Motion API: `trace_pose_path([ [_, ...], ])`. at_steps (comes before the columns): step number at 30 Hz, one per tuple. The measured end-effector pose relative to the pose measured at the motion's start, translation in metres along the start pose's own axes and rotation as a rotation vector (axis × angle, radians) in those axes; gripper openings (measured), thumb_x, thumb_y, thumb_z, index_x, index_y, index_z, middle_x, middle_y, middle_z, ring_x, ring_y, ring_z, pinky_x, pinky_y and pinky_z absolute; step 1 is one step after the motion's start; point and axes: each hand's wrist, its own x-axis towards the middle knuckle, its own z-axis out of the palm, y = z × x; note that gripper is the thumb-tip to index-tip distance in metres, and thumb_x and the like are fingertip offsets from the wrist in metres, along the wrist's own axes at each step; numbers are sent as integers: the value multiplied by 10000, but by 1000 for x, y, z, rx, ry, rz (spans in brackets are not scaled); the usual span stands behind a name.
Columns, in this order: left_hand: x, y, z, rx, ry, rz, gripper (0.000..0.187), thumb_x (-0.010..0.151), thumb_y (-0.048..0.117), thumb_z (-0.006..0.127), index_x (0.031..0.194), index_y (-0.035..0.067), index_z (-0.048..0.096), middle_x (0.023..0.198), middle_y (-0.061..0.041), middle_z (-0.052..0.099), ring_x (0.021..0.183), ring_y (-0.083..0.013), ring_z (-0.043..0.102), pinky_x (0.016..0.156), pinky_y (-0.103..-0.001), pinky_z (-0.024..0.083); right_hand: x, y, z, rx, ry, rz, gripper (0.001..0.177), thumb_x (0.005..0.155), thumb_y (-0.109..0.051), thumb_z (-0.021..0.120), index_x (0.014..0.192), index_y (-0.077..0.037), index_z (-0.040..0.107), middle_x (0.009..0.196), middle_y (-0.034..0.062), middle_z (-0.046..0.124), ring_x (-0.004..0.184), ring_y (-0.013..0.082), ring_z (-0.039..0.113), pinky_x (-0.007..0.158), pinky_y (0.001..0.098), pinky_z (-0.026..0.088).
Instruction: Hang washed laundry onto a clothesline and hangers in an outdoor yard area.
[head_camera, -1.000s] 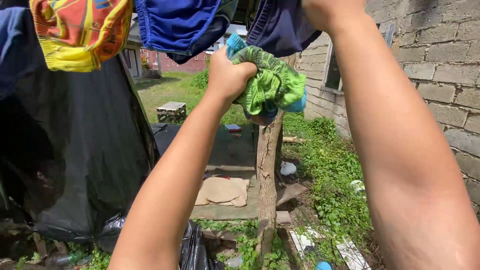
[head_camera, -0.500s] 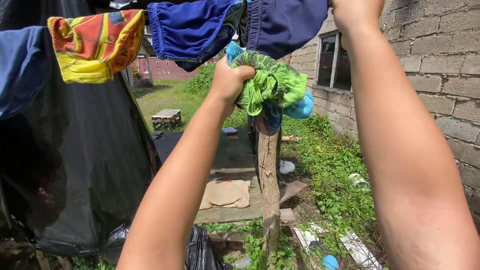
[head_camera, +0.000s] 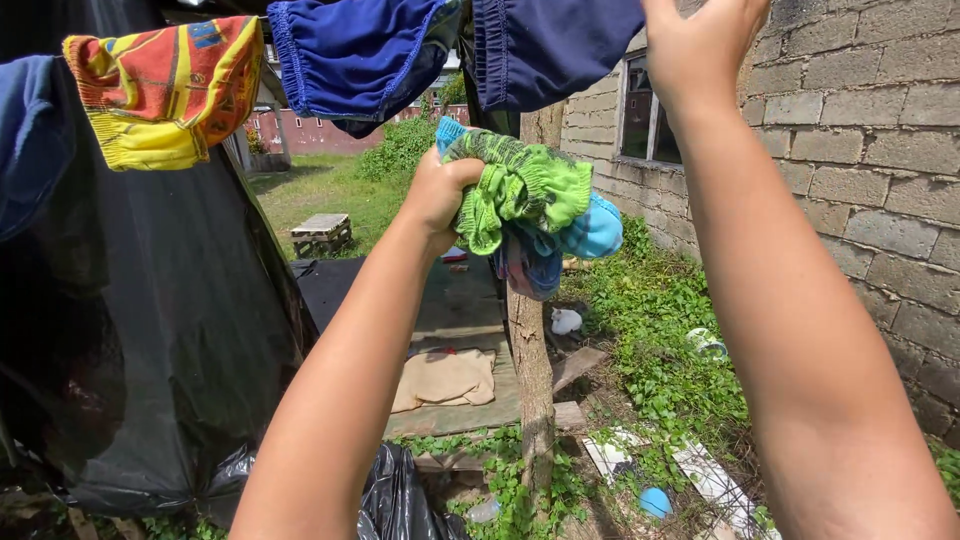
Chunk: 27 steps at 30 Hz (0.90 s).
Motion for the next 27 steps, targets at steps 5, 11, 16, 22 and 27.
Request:
trace_pose_path([
  [5, -24, -31, -4, -111, -99, -129, 319, 790, -73, 560, 1099, -16, 611, 979, -141, 716, 811, -225, 732, 724, -393, 632, -58, -56, -52, 435, -778, 662, 141, 985, -189, 736, 1006, -56, 694, 874, -27, 669, 776, 58, 567, 696, 232, 479],
  [11, -31, -67, 3, -151, -202, -233, 352, 772, -83, 554, 1111, -16, 624, 1014, -142, 717, 858, -232, 732, 765, -395, 629, -116, -27, -64, 626, -1267, 865, 89, 930, -91, 675, 1009, -49, 672, 908, 29, 714, 800, 89, 619, 703, 273, 504],
  [16, -45, -88, 14, 17, -304, -348, 627, 705, -130, 526, 1304, 41, 601, 1080, -89, 721, 896, -172, 716, 791, -328, 598, -112, 9, -72, 853, -741, 1346, 82, 1037, -150, 545, 1059, -77, 578, 1004, 54, 705, 868, 163, 687, 800, 376, 570],
  [22, -44, -137, 12, 16, -218, -457, 628, 720, -129, 548, 1327, 8, 638, 1021, -79, 740, 839, -166, 701, 758, -326, 585, -113, 46, -88, 1163, -567, 1491, 222, 1108, -213, 396, 1128, -67, 563, 1069, 122, 696, 999, 275, 699, 991, 520, 545],
  [27, -46, -190, -5, 288, -275, -415, 521, 703, -103, 601, 1208, -6, 681, 981, -57, 713, 830, -141, 665, 747, -310, 557, -126, 74, -103, 1387, -481, 1553, 352, 1129, -276, 351, 1191, -13, 576, 1149, 179, 707, 1094, 326, 703, 1066, 539, 521],
])
